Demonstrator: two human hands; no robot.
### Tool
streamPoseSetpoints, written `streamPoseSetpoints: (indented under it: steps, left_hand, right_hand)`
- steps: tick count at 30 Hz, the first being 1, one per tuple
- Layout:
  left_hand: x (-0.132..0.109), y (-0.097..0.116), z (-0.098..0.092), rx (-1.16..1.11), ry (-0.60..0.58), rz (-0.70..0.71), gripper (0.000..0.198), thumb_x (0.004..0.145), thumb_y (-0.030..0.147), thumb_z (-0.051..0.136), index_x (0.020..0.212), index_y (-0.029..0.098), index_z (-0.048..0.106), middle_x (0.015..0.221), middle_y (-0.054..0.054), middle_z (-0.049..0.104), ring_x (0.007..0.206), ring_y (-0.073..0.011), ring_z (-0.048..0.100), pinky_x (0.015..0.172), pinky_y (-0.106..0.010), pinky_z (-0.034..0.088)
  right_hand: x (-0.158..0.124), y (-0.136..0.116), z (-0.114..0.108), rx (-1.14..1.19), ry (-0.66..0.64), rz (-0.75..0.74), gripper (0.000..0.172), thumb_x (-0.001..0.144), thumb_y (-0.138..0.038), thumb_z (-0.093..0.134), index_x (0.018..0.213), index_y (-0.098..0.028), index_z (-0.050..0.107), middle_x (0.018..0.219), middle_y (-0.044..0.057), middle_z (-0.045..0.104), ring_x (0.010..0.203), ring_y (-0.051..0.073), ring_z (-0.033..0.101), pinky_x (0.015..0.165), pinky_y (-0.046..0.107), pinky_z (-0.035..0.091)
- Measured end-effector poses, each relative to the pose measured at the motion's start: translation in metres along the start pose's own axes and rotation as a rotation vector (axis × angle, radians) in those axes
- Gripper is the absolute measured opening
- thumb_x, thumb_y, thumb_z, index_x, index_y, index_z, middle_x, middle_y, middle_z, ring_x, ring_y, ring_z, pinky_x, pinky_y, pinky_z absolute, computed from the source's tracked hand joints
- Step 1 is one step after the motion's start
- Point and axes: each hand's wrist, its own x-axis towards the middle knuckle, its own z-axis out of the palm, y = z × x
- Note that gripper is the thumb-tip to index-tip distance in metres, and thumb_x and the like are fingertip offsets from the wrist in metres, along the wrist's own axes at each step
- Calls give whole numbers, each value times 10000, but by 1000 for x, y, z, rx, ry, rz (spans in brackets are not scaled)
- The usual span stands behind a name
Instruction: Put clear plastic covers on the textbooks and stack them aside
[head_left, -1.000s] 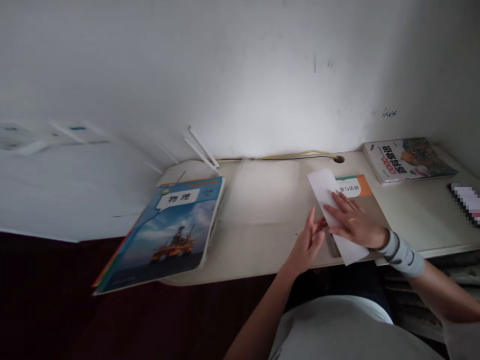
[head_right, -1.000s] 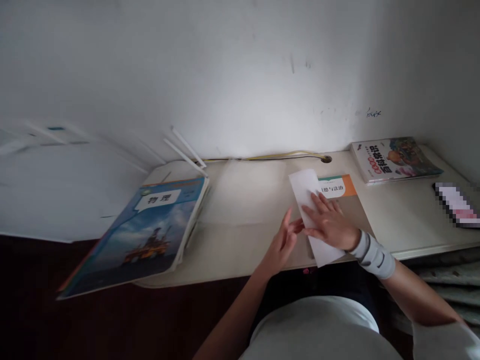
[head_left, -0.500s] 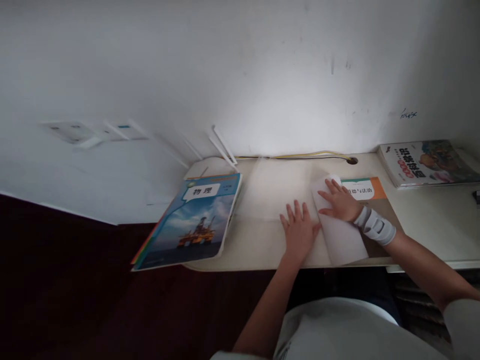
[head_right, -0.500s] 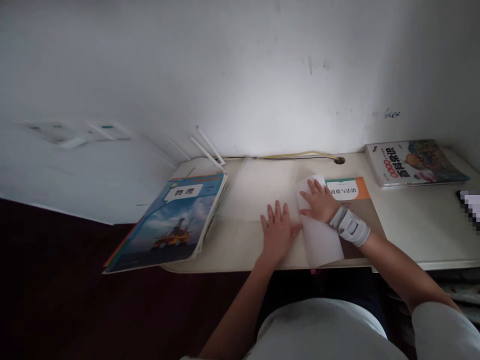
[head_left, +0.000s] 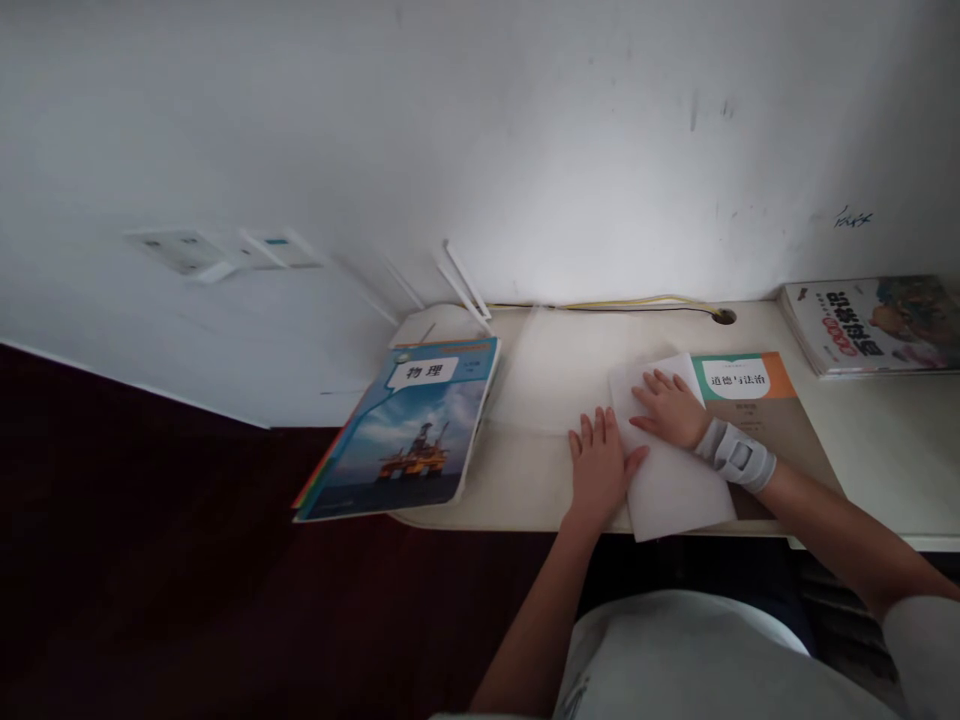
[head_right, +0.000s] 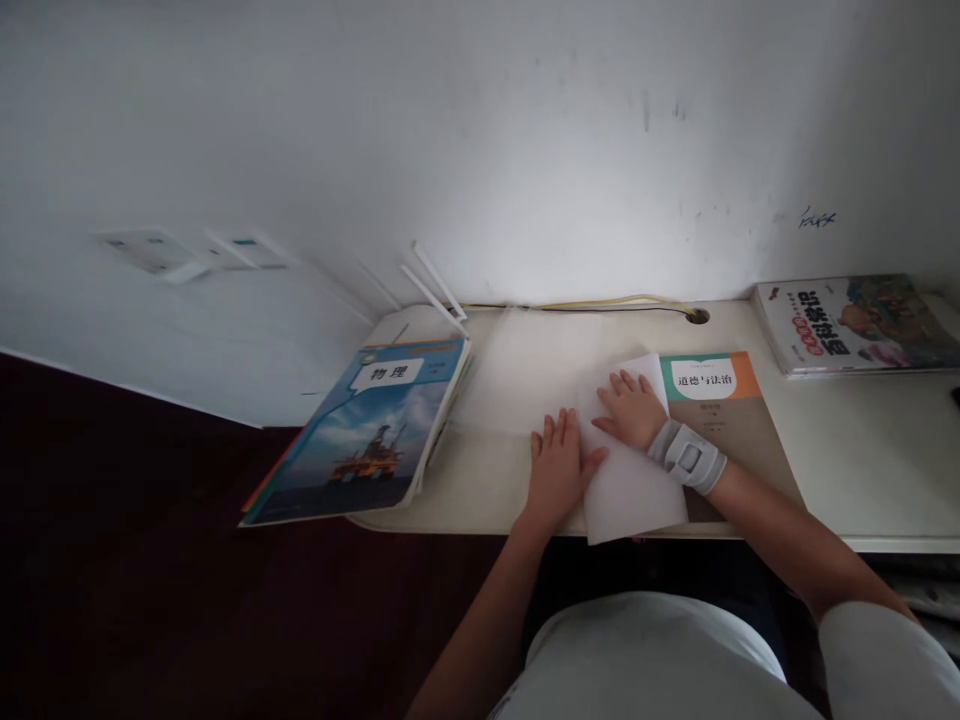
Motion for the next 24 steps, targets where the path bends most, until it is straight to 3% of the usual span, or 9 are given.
streamPoseSetpoints:
  steps: [3, 6, 11, 13, 16, 21, 24]
  left_hand:
    - [-3, -2, 1, -9, 6, 31, 714, 845, 524, 421, 1379, 67, 301, 1417, -241, 328, 1341, -395, 201, 1026, -594, 218]
    - [-3, -2, 1, -25, 17, 23, 648, 862, 470, 419, 1378, 94, 309, 1419, -234, 331, 1342, -387, 208, 1020, -603, 221]
    - [-2, -1, -2, -38, -24, 5, 593, 883, 395, 397, 1372, 69, 313, 1426, -231, 318, 1343, -379, 208, 1041, -577, 211]
    - [-2, -1, -3, -47, -29, -8, 611, 879, 410, 404, 1373, 64, 307, 1427, -236, 314, 1348, -379, 193, 1042, -578, 206]
    - [-1, -1, -2, -65, -27, -4, 627, 874, 422, 406, 1380, 72, 287, 1432, -235, 304, 1353, -372, 181, 1039, -583, 207]
    - [-3, -3, -1, -73, -41, 0, 626, 875, 410, 406, 1373, 50, 290, 1434, -235, 300, 1350, -366, 194, 1055, -556, 202]
    - [-3, -4, -1, -80, -33, -4, 608, 878, 397, 400, 1367, 50, 299, 1434, -232, 300, 1350, -365, 198, 1058, -556, 197]
  right_hand:
    - [2, -2, -1, 95, 105, -56, 481, 886, -418, 440, 1266, -128, 498, 1375, 172, 426, 1312, 292, 318, 1047, 468, 272]
    - [-16, -5, -13, 156, 174, -180, 464, 887, -413, 438, 1250, -133, 507, 1351, 166, 454, 1290, 264, 355, 1036, 451, 301]
    - [-76, -10, -32, 46, -83, -562, 602, 785, -523, 563, 1284, -197, 476, 1368, 156, 433, 1275, 299, 362, 1027, 552, 247]
    - [-92, -12, -31, -32, -118, -594, 587, 758, -488, 615, 1266, -216, 498, 1377, 154, 422, 1281, 310, 349, 1029, 572, 218]
    - [-101, -14, -25, -127, -84, -555, 382, 799, -344, 609, 1167, -245, 580, 1339, 127, 475, 1249, 288, 403, 1031, 571, 215]
    - [-107, -21, -21, -129, -35, -652, 441, 790, -409, 610, 1194, -239, 559, 1320, 124, 498, 1234, 293, 418, 1019, 580, 248]
    - [-112, -25, -16, -159, 37, -660, 256, 864, -260, 522, 1098, -220, 617, 1245, 113, 563, 1200, 254, 461, 1027, 553, 268]
